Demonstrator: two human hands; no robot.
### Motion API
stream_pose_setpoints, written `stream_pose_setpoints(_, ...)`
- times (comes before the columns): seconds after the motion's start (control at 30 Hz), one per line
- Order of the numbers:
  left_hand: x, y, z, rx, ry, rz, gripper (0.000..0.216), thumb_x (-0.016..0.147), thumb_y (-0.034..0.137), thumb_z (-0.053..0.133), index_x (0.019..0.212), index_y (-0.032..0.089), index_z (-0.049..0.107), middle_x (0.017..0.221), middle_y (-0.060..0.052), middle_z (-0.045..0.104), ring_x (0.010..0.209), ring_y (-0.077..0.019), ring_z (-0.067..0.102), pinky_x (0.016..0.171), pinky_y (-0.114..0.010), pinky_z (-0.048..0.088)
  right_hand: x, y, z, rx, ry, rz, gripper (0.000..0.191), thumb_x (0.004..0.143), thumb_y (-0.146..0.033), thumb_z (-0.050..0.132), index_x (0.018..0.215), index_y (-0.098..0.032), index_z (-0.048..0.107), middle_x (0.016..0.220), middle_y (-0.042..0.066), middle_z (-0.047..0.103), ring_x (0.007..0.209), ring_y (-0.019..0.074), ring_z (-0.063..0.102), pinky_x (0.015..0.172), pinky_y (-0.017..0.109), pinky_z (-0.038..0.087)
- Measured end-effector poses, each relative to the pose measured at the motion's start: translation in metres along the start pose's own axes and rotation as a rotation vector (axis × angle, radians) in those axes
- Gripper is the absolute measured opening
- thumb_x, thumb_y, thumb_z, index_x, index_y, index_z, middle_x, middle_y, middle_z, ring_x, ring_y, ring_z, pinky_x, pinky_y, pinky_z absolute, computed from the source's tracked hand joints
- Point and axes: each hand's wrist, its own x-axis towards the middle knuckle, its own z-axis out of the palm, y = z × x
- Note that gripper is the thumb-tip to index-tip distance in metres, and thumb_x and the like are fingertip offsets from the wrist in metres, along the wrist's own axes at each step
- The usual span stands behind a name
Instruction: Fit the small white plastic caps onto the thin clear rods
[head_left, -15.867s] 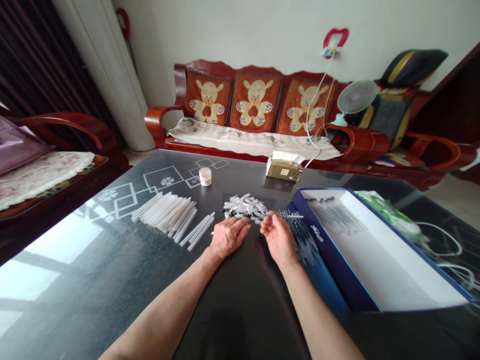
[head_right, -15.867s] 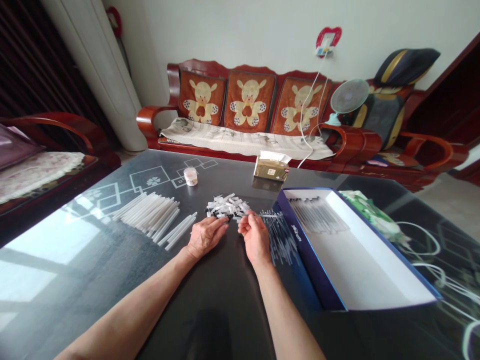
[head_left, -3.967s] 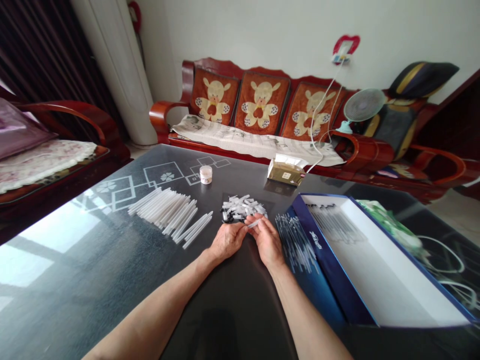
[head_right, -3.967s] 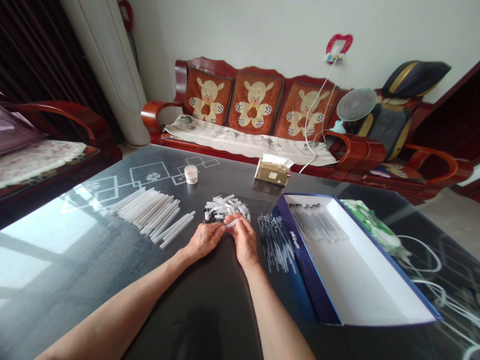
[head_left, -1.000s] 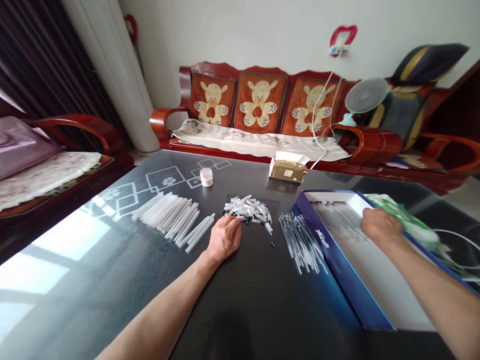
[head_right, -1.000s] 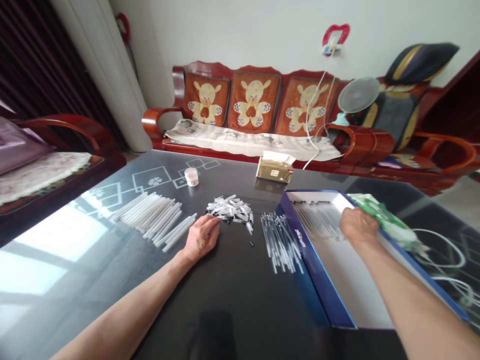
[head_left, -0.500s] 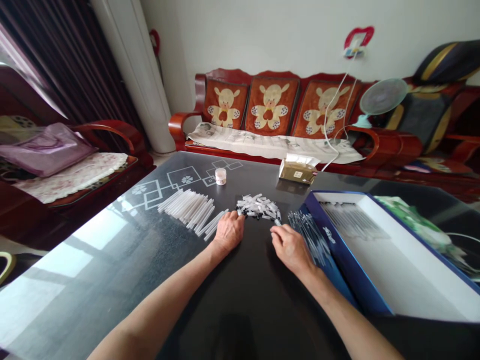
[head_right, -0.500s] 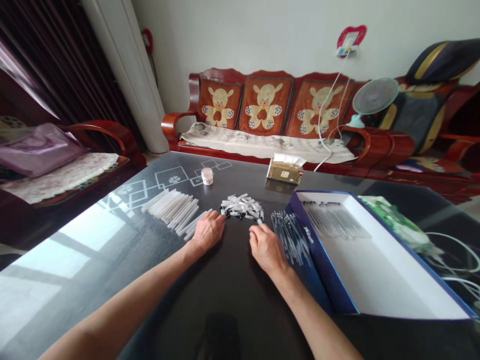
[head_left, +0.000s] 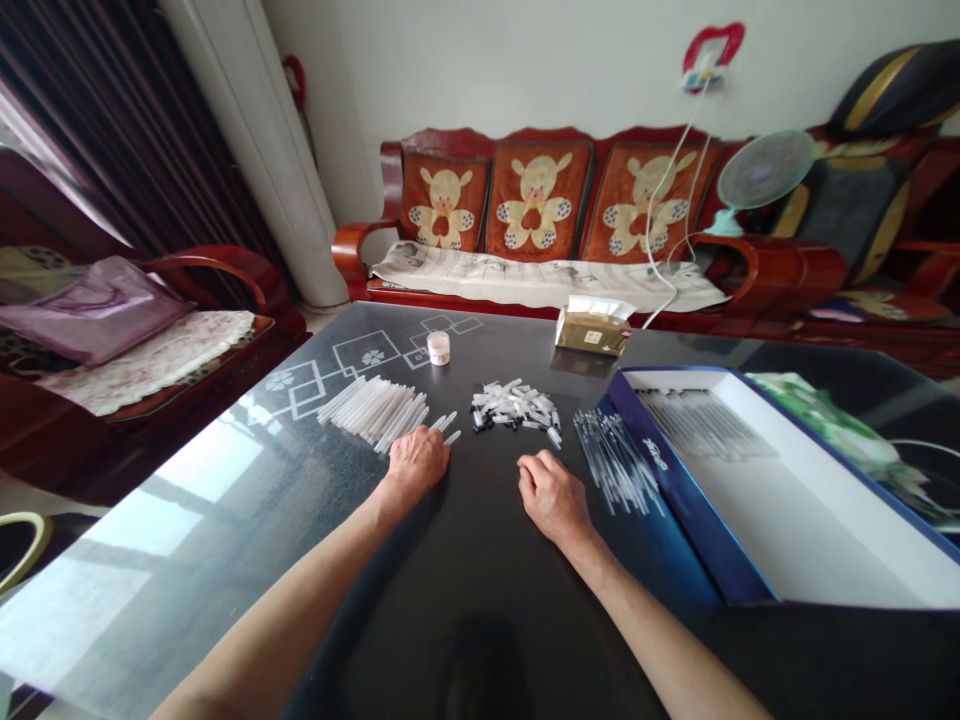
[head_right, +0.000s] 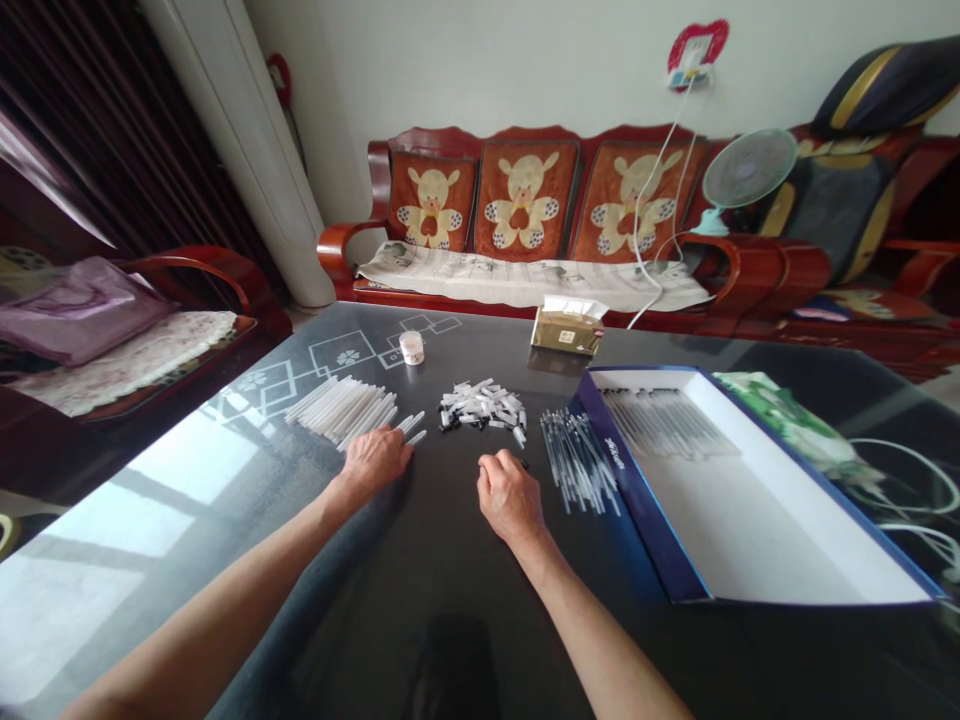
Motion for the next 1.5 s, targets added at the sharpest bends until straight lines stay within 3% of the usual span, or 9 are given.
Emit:
stream_pose_setpoints(0.17,-0.002,0.005,0.008,-0.054,0.171,0.086,0.023,0.091,0.028,0.046,0.088,0.012,0.063,0.082,-0.013,0.066,0.073,-0.0220,0.066,0.066,-0.030,0.051,0.000,-0.001,-0.001,0.007,-0.022,0.013,0.019,0.092,-0.021,0.046,0.092,-0.022,0.064,0.087,0.003,0.062,0.083,0.0143,0.059,0.068,0.023,0.038)
stream_pose_setpoints(0.3,0.007,0.017,0.004,-0.349,0.281,0.192,0.029,0.087,0.022,0.047,0.111,0.014,0.062,0.074,-0.007,0.068,0.065,-0.0187,0.065,0.063,-0.027,0.050,0.000,-0.001,-0.002,0.012,-0.037,0.023,0.019,0.093,-0.021,0.045,0.092,-0.022,0.064,0.087,0.003,0.061,0.083,0.0143,0.059,0.069,0.022,0.039)
stream_pose_setpoints(0.53,0.023,0.052,0.028,-1.079,0.027,0.343,0.039,0.083,0.012,0.036,0.109,0.013,0.065,0.081,-0.004,0.070,0.074,-0.0132,0.067,0.069,-0.023,0.054,0.001,-0.002,-0.003,0.012,-0.040,0.029,0.018,0.092,-0.019,0.045,0.094,-0.021,0.063,0.088,0.003,0.061,0.085,0.0147,0.059,0.069,0.022,0.038)
stream_pose_setpoints(0.7,0.019,0.065,0.040,-0.707,0.298,0.469,0.034,0.081,0.012,0.051,0.112,0.017,0.062,0.091,-0.005,0.066,0.082,-0.0151,0.063,0.077,-0.026,0.052,0.001,-0.003,-0.004,-0.019,-0.044,0.040,0.015,0.090,-0.020,0.047,0.085,-0.021,0.061,0.084,0.003,0.060,0.079,0.0143,0.058,0.064,0.023,0.036)
stream_pose_setpoints(0.87,0.021,0.073,0.038,-0.258,0.418,0.501,0.020,0.089,0.023,0.052,0.102,0.022,0.067,0.089,-0.008,0.062,0.086,-0.0221,0.058,0.075,-0.034,0.050,0.002,-0.003,-0.003,-0.014,-0.029,0.081,0.014,0.090,-0.022,0.047,0.082,-0.020,0.059,0.084,0.003,0.060,0.074,0.0134,0.057,0.062,0.023,0.034)
stream_pose_setpoints(1.0,0.029,0.079,0.041,-0.268,0.480,0.733,0.021,0.091,0.017,0.046,0.097,0.019,0.066,0.107,-0.011,0.062,0.102,-0.0236,0.056,0.095,-0.044,0.043,0.003,-0.003,-0.003,0.018,-0.018,0.095,0.017,0.091,-0.023,0.045,0.083,-0.020,0.060,0.082,0.003,0.061,0.072,0.0132,0.058,0.062,0.023,0.035)
stream_pose_setpoints(1.1,0.032,0.080,0.042,-0.305,0.494,0.842,0.025,0.093,0.017,0.041,0.099,0.017,0.065,0.100,-0.009,0.063,0.101,-0.0216,0.056,0.103,-0.045,0.036,0.003,-0.002,-0.005,0.042,-0.021,0.110,0.017,0.091,-0.021,0.045,0.087,-0.020,0.062,0.083,0.003,0.062,0.074,0.0138,0.059,0.064,0.023,0.037)
stream_pose_setpoints(1.3,0.030,0.072,0.039,-0.308,0.439,0.740,0.026,0.089,0.018,0.040,0.096,0.017,0.066,0.082,-0.008,0.060,0.079,-0.0202,0.054,0.077,-0.034,0.046,0.004,-0.001,-0.006,0.085,-0.020,0.097,0.023,0.094,-0.022,0.042,0.098,-0.022,0.064,0.087,0.004,0.064,0.077,0.0143,0.061,0.068,0.022,0.040)
stream_pose_setpoints(1.5,0.033,0.068,0.039,-0.290,0.466,0.569,0.027,0.091,0.030,0.047,0.108,0.020,0.066,0.083,-0.006,0.063,0.078,-0.0186,0.058,0.074,-0.030,0.045,0.000,-0.003,-0.007,0.156,0.042,0.066,0.023,0.094,-0.021,0.041,0.095,-0.021,0.065,0.086,0.004,0.065,0.081,0.0147,0.062,0.074,0.022,0.043)
